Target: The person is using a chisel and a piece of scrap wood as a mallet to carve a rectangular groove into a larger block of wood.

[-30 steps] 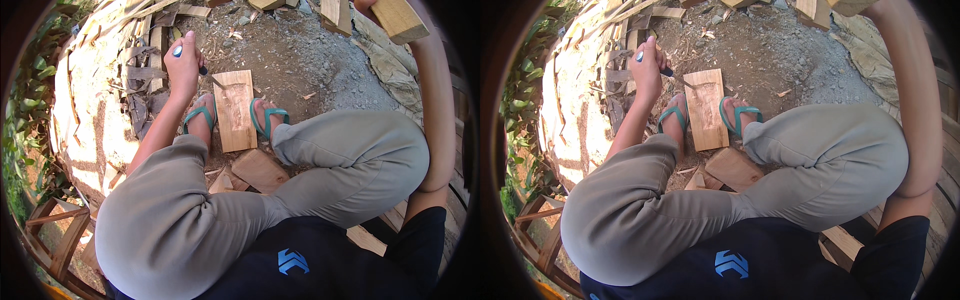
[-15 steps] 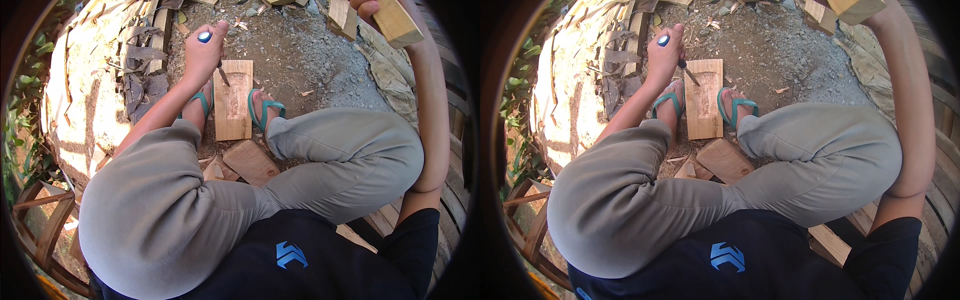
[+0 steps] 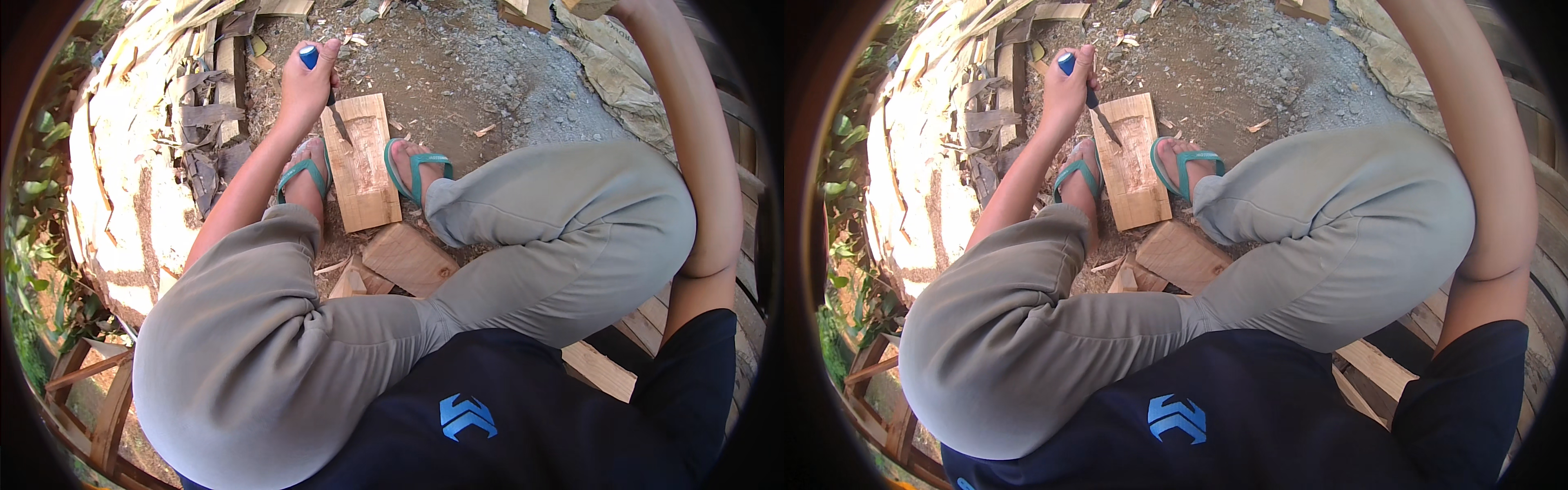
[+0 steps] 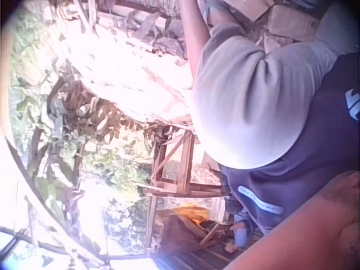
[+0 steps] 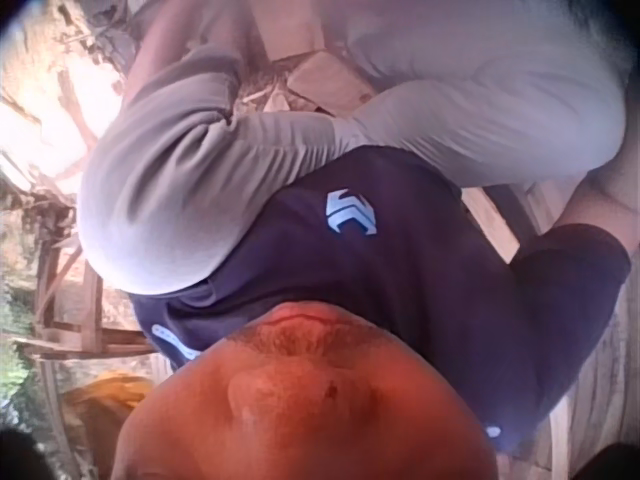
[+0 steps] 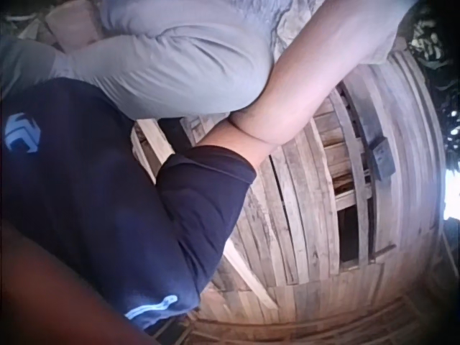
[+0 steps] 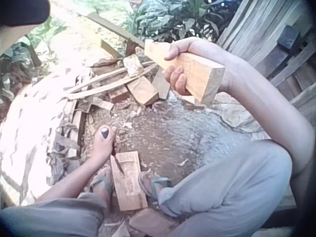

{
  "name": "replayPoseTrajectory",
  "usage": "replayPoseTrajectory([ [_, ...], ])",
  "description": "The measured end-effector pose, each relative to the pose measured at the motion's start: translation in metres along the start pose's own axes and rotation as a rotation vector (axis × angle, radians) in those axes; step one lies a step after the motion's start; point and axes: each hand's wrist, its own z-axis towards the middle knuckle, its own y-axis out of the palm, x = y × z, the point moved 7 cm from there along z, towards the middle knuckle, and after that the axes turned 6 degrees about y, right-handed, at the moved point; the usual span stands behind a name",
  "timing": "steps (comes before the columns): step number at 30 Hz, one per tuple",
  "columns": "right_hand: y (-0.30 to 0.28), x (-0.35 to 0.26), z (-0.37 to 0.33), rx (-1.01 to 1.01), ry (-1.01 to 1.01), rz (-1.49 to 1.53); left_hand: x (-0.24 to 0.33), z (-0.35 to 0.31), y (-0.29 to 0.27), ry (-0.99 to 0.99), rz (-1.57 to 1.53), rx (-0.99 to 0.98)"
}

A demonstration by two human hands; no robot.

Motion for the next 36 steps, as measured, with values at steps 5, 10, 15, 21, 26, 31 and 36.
replayPoseTrajectory([
  [5, -0.001, 0.004, 0.002, 0.008, -0.011, -0.046, -0.016, 0.005, -0.012, -0.138, -0.222, 0.039],
  [10, -0.002, 0.004, 0.0, -0.029, 0.012, -0.017, -0.02, -0.003, -0.014, -0.144, -0.365, 0.097],
  [15, -0.001, -0.001, -0.004, -0.032, -0.067, -0.039, 0.014, -0.018, -0.01, 0.052, -0.327, 0.131],
  [21, 0.003, -0.001, -0.009, -0.012, -0.078, -0.041, 0.039, -0.023, -0.004, 0.259, -0.242, 0.066],
  [26, 0.002, 0.0, -0.008, 0.014, -0.064, -0.041, 0.036, -0.037, 0.003, 0.259, -0.269, 0.031],
  [31, -0.003, 0.0, -0.007, 0.04, -0.031, -0.025, 0.036, -0.046, 0.002, 0.291, -0.263, 0.078],
  [36, -0.005, -0.001, -0.004, 0.065, -0.077, -0.064, 0.043, -0.05, -0.001, 0.318, -0.226, 0.084],
])
